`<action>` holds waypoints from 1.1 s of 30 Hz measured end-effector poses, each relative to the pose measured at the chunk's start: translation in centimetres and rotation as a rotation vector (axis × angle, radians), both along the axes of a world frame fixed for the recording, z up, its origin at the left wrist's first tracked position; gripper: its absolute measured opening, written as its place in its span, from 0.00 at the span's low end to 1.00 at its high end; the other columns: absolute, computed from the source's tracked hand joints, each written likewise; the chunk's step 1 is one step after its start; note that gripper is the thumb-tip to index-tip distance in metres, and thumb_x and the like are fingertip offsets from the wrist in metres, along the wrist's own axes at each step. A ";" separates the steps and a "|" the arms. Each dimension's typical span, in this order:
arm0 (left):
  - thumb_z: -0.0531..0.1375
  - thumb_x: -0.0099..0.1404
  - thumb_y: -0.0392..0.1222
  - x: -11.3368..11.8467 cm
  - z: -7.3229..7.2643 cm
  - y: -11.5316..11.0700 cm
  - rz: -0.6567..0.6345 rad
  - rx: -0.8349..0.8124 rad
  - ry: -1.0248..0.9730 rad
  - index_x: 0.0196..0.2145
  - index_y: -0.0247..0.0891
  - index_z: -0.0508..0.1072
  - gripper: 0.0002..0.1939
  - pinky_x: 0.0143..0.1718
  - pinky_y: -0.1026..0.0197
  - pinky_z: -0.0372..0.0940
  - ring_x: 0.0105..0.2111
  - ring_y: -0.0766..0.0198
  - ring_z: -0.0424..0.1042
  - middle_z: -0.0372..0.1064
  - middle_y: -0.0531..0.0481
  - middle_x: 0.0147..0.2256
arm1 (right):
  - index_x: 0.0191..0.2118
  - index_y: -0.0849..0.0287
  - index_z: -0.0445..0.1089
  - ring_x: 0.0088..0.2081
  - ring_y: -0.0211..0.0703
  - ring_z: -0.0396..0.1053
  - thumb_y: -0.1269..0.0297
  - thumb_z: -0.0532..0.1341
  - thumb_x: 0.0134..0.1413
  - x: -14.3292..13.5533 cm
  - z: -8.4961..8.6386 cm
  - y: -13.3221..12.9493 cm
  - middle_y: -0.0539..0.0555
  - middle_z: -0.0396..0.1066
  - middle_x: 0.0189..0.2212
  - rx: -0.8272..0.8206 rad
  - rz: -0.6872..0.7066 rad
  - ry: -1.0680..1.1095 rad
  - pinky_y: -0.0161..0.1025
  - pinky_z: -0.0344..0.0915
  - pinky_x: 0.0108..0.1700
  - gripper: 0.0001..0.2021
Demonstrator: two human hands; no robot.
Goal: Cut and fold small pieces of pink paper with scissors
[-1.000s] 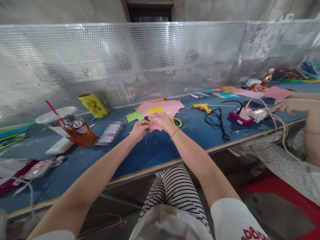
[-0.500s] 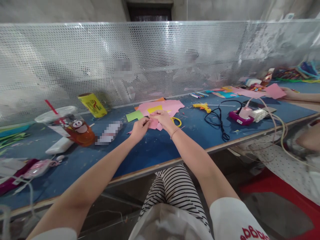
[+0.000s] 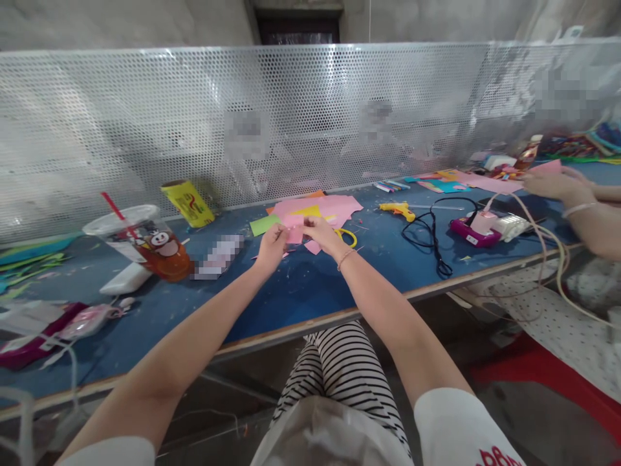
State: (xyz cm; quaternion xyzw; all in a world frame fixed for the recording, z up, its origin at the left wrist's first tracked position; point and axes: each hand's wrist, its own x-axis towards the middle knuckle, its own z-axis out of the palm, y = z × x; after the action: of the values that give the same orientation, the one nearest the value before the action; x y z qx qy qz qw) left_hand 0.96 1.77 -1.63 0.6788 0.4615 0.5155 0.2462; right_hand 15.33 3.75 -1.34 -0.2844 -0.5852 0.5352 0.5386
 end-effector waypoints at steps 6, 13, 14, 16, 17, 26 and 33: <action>0.52 0.58 0.47 -0.1 -0.5 0.4 -0.094 -0.159 -0.211 0.26 0.39 0.60 0.09 0.19 0.68 0.56 0.14 0.71 0.59 0.56 0.59 0.14 | 0.23 0.62 0.64 0.21 0.30 0.57 0.60 0.63 0.36 0.3 -0.3 0.1 0.45 0.58 0.18 0.062 -0.040 -0.092 0.32 0.58 0.27 0.11; 0.61 0.47 0.38 -0.3 -0.6 1.2 -0.099 -0.178 -0.407 0.27 0.36 0.69 0.08 0.24 0.66 0.63 0.19 0.71 0.64 0.64 0.57 0.19 | 0.20 0.61 0.62 0.20 0.29 0.56 0.64 0.62 0.34 0.5 -0.2 0.1 0.44 0.56 0.17 0.031 -0.021 -0.080 0.31 0.57 0.26 0.08; 0.61 0.46 0.38 -0.4 -0.6 1.3 -0.118 -0.196 -0.441 0.28 0.35 0.70 0.09 0.25 0.66 0.64 0.20 0.71 0.65 0.65 0.56 0.20 | 0.20 0.61 0.62 0.20 0.29 0.56 0.65 0.62 0.34 0.5 -0.2 0.1 0.44 0.56 0.17 0.027 -0.017 -0.062 0.31 0.57 0.26 0.08; 0.62 0.44 0.37 -0.5 -0.6 1.2 -0.153 -0.243 -0.510 0.29 0.35 0.71 0.11 0.27 0.64 0.65 0.21 0.69 0.67 0.67 0.55 0.21 | 0.21 0.61 0.63 0.21 0.29 0.56 0.66 0.61 0.35 0.5 -0.3 0.1 0.44 0.57 0.18 0.030 -0.003 -0.025 0.30 0.56 0.26 0.06; 0.63 0.43 0.37 -0.5 -0.5 1.2 -0.165 -0.267 -0.543 0.29 0.34 0.72 0.11 0.27 0.63 0.66 0.21 0.69 0.67 0.68 0.54 0.21 | 0.21 0.61 0.63 0.21 0.29 0.56 0.67 0.61 0.35 0.6 -0.4 0.2 0.44 0.57 0.18 0.034 0.001 -0.009 0.30 0.56 0.26 0.05; 0.61 0.43 0.33 -0.7 0.6 0.4 -0.306 -0.388 -0.602 0.26 0.32 0.71 0.07 0.28 0.63 0.68 0.22 0.69 0.69 0.68 0.51 0.20 | 0.27 0.61 0.70 0.27 0.34 0.66 0.71 0.58 0.35 0.8 -0.6 0.8 0.50 0.69 0.25 -0.033 -0.058 0.034 0.36 0.64 0.35 0.08; 0.66 0.43 0.39 -0.3 0.3 0.4 -0.231 -0.287 -0.526 0.28 0.34 0.63 0.16 0.27 0.62 0.69 0.22 0.67 0.71 0.65 0.55 0.24 | 0.31 0.61 0.71 0.29 0.35 0.66 0.65 0.61 0.39 0.4 -0.6 0.6 0.51 0.70 0.28 0.029 -0.078 -0.039 0.35 0.66 0.34 0.09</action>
State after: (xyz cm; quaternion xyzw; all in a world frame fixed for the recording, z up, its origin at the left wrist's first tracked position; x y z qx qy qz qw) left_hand 0.68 2.20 -1.28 0.5285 0.3699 0.5718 0.5069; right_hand 15.76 4.34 -1.93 -0.3094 -0.5916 0.4998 0.5517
